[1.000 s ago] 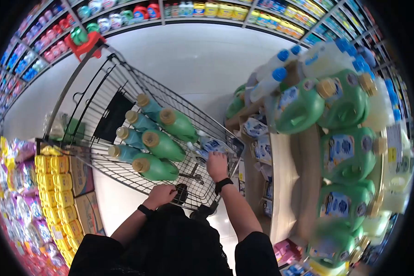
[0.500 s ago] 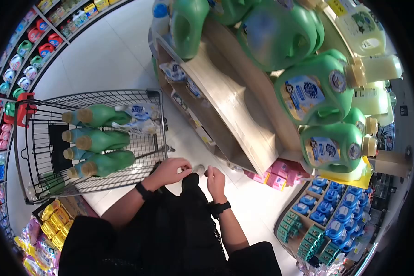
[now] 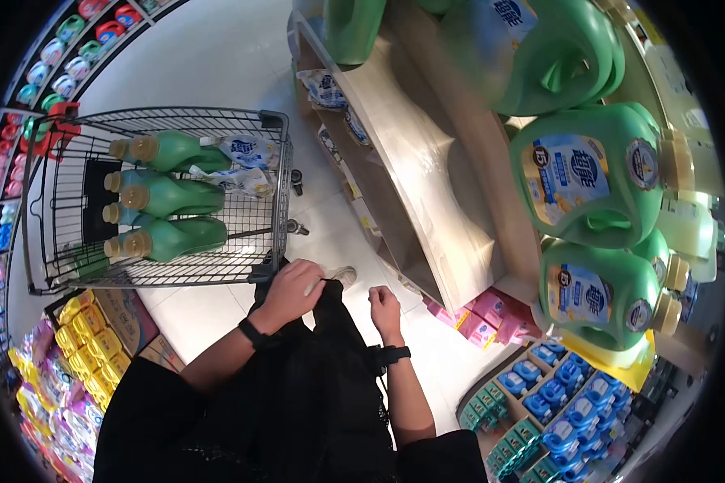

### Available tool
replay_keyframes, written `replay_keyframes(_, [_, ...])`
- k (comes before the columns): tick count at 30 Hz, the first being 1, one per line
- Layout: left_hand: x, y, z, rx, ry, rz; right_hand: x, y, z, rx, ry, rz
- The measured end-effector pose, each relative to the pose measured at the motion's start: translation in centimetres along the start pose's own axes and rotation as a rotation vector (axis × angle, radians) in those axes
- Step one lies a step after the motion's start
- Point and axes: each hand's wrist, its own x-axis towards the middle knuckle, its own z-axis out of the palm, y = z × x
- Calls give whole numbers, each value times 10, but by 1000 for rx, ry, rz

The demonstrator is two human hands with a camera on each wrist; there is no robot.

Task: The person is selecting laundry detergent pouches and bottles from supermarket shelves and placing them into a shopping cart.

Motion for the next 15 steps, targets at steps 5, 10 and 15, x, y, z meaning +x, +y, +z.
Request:
replay_keyframes(5, [-54, -33, -45, 273, 474, -130, 11, -69, 31, 4, -428, -199])
replay_keyframes(10, [-101, -98, -65, 672, 533, -360, 5, -139, 117, 20, -416, -469])
replay_keyframes(15, [-88, -104, -52, 729, 623, -336, 4, -153, 156, -175, -255, -414])
